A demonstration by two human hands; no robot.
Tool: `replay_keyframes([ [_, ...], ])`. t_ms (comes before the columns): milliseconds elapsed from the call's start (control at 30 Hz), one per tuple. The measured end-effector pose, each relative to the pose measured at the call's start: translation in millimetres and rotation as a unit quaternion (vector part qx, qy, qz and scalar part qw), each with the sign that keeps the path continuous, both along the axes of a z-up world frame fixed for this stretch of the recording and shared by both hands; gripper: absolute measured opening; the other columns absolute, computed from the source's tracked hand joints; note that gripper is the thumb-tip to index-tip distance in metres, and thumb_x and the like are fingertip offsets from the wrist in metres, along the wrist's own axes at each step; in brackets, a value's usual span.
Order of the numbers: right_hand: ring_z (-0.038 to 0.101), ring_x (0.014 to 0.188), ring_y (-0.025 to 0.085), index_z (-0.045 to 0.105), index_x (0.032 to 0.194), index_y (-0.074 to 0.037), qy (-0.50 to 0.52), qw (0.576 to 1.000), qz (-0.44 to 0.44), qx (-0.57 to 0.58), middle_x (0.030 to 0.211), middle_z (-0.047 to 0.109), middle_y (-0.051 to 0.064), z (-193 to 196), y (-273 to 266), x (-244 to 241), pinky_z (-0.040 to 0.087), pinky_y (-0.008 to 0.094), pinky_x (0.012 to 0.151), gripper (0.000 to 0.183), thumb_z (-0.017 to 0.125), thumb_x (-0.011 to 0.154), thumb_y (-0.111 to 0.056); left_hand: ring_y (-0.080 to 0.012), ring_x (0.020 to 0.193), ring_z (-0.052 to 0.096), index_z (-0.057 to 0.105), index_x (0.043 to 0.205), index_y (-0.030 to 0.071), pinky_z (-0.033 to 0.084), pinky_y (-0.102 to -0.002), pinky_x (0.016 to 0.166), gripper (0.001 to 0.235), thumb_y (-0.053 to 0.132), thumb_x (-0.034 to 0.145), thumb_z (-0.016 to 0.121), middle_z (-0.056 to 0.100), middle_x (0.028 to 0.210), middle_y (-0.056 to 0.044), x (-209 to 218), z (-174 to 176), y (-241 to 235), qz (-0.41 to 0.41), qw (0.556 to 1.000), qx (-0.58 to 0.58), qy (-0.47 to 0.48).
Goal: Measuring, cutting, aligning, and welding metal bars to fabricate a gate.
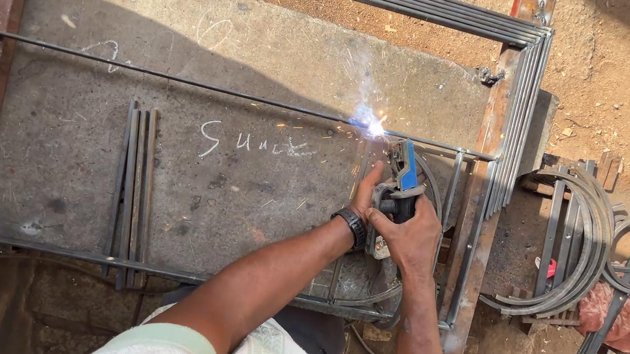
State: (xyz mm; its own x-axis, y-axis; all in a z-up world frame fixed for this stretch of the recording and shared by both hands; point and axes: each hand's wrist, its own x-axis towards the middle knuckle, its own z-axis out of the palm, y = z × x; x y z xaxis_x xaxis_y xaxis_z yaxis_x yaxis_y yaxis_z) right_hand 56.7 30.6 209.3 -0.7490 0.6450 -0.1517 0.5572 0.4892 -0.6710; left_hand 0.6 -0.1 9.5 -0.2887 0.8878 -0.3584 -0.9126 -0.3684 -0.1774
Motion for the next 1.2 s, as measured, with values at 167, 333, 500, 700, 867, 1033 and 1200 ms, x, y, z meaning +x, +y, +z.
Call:
replay_keyframes([
  [167, 0.071, 0.092, 0.027, 0.068, 0.112, -0.001, -0.016, 0.999, -0.008, -0.030, 0.101, 0.070, 0.016, -8, 3, 2, 0.058, 0.042, 0.077, 0.059, 0.089, 0.067, -0.032, -0.0294, 0.116, 0.068, 0.053, 0.145, -0.003, 0.058, -0.043, 0.101, 0.083, 0.069, 0.104, 0.042, 0.063, 0.136, -0.020, 4, -22, 3, -0.005, 0.999, -0.025, 0.028],
  [333, 0.073, 0.090, 0.025, 0.069, 0.108, -0.001, -0.025, 0.999, -0.013, -0.044, 0.099, 0.073, 0.013, -3, 2, 0, 0.058, 0.041, 0.079, 0.055, 0.090, 0.067, -0.030, -0.0302, 0.126, 0.063, 0.046, 0.153, -0.003, 0.052, -0.046, 0.111, 0.087, 0.070, 0.106, 0.042, 0.062, 0.141, -0.019, 7, -37, 6, -0.002, 1.000, -0.017, 0.022],
  [500, 0.070, 0.089, 0.025, 0.066, 0.109, 0.002, 0.094, 0.994, -0.053, 0.024, 0.101, 0.070, 0.015, 9, -9, 22, 0.057, 0.039, 0.078, 0.057, 0.092, 0.066, -0.026, -0.0304, 0.139, 0.048, 0.042, 0.156, 0.007, 0.036, -0.048, 0.114, 0.090, 0.074, 0.097, 0.028, 0.054, 0.150, -0.012, -12, 51, -9, -0.112, 0.977, -0.147, 0.107],
  [700, 0.068, 0.087, 0.021, 0.068, 0.109, 0.001, 0.055, 0.983, -0.175, 0.020, 0.099, 0.072, 0.013, 33, -33, 91, 0.056, 0.035, 0.079, 0.054, 0.093, 0.068, -0.022, -0.0244, 0.154, 0.030, 0.034, 0.159, 0.007, 0.019, -0.040, 0.121, 0.088, 0.070, 0.098, 0.025, 0.040, 0.164, -0.011, -16, 59, -10, -0.132, 0.972, -0.089, 0.171],
  [867, 0.066, 0.086, 0.016, 0.065, 0.114, 0.002, 0.060, 0.953, -0.293, -0.046, 0.098, 0.071, 0.009, 36, -96, 184, 0.056, 0.032, 0.078, 0.053, 0.090, 0.072, -0.019, -0.0264, 0.150, 0.038, 0.037, 0.156, 0.004, 0.026, -0.040, 0.120, 0.076, 0.058, 0.103, 0.039, 0.047, 0.160, -0.016, 4, 57, -40, -0.224, 0.921, -0.099, 0.303],
  [1033, 0.068, 0.092, 0.015, 0.064, 0.119, 0.002, 0.142, 0.910, -0.378, -0.089, 0.105, 0.071, 0.008, 32, -157, 254, 0.057, 0.031, 0.084, 0.053, 0.085, 0.073, -0.014, -0.0244, 0.121, 0.066, 0.058, 0.141, 0.007, 0.053, -0.038, 0.101, 0.054, 0.034, 0.095, 0.069, 0.069, 0.133, -0.015, 2, 113, -95, -0.327, 0.570, -0.118, 0.745],
  [1200, 0.070, 0.087, 0.018, 0.065, 0.119, 0.001, 0.057, 0.905, -0.410, -0.100, 0.099, 0.072, 0.010, 35, -194, 298, 0.058, 0.033, 0.079, 0.055, 0.087, 0.072, -0.017, -0.0291, 0.100, 0.072, 0.069, 0.121, 0.009, 0.057, -0.044, 0.086, 0.039, 0.023, 0.086, 0.077, 0.075, 0.109, -0.015, 49, 145, -119, -0.383, 0.262, -0.085, 0.882],
])
